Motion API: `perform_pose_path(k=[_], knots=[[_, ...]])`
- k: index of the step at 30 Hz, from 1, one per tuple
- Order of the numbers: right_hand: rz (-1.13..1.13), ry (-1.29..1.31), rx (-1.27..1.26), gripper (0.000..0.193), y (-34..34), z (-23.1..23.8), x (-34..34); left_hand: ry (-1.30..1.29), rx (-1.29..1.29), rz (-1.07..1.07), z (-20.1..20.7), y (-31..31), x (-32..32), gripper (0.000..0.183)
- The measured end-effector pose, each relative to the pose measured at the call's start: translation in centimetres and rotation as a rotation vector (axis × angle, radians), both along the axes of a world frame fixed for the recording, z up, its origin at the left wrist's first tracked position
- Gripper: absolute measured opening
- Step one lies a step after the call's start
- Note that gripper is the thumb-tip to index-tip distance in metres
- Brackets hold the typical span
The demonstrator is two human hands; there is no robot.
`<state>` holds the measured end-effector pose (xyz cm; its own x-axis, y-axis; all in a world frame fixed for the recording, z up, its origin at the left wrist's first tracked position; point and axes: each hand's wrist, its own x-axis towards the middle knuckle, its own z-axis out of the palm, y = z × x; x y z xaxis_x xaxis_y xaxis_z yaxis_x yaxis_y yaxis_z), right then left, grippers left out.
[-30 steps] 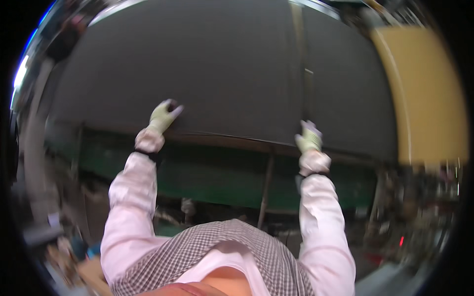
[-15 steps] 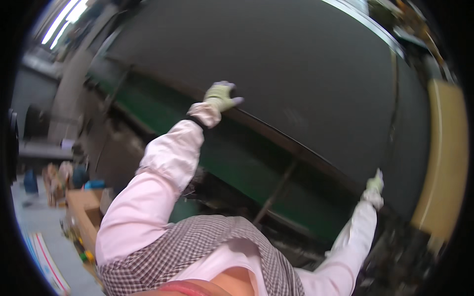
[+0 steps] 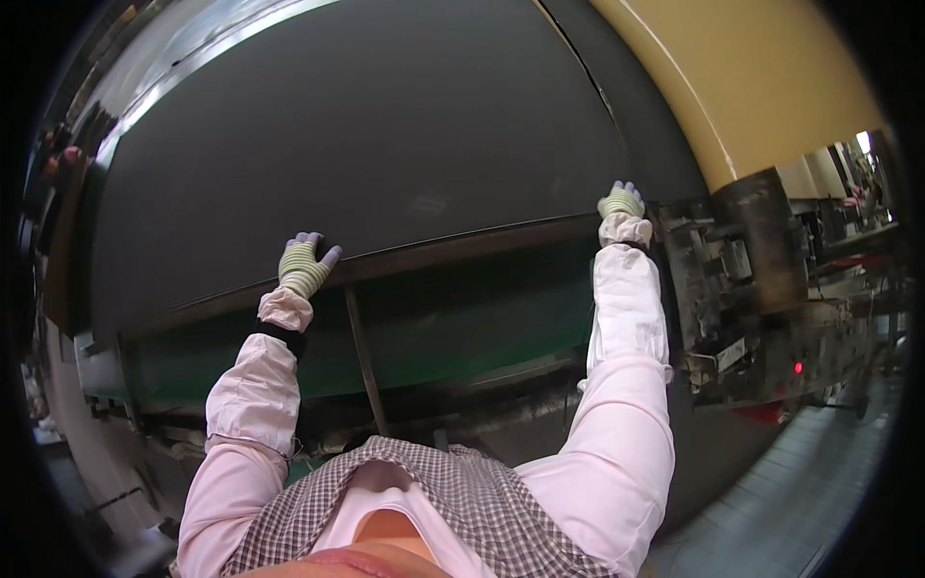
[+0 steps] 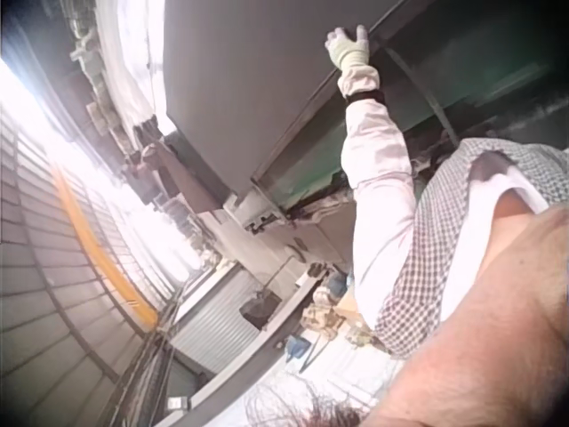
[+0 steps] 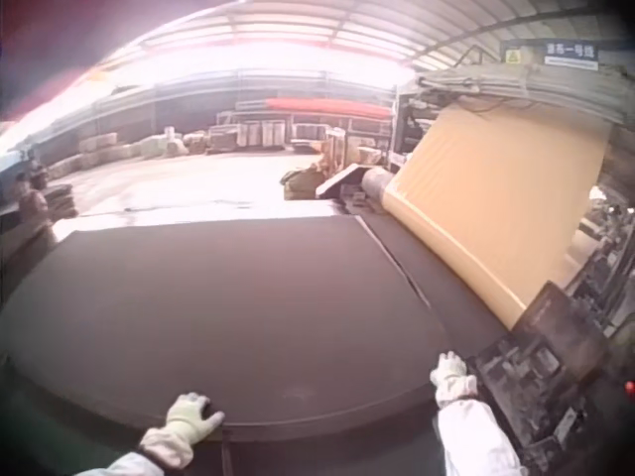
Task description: The recorder uses their hands to guide and smooth large dark sheets as they pass through an industrial processing machine.
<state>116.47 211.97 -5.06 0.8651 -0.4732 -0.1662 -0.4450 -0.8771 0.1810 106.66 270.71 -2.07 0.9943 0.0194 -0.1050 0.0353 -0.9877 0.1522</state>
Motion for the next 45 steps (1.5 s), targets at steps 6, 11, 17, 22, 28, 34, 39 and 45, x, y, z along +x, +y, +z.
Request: perform_pose_path(k=[6,11,17,22,28,34,39,45], knots=[[0.448,-0.715,-0.036,0.048,-2.4,-2.8,-6.2,0.022,-0.037,-0.153,-0.4,-12.0,2.0,0.06],[0.622,-0.848,0.175,0.049,-1.7,-2.4,-6.9,0.046,-0.129,-0.192,-0.2,-24.1,5.3,0.062],[0.735,-0.704,0.389,0.048,4.7,0.6,-11.9,0.065,-0.49,-0.32,-0.5,-26.1,4.9,0.061],[0.7,-0.623,0.429,0.051,2.9,-0.3,-17.9,-0.163,-0.136,0.219,0.9,-11.1,3.2,0.045],[0.613,-0.613,0.551,0.048,8.1,1.1,-19.5,-0.171,0.191,0.056,0.0,-3.0,-0.9,0.034],[0.924,-0.7,0.615,0.046,20.4,2.9,-16.6,-0.434,-0.268,-0.053,-2.1,-3.5,-2.6,0.051],[0.972,-0.666,0.538,0.046,23.3,4.3,-17.0,-0.628,-0.233,0.201,1.2,8.1,-4.2,0.052],[0.909,-0.579,0.488,0.047,24.8,4.6,-18.5,-0.607,0.12,0.603,-1.5,26.5,-3.7,0.076]])
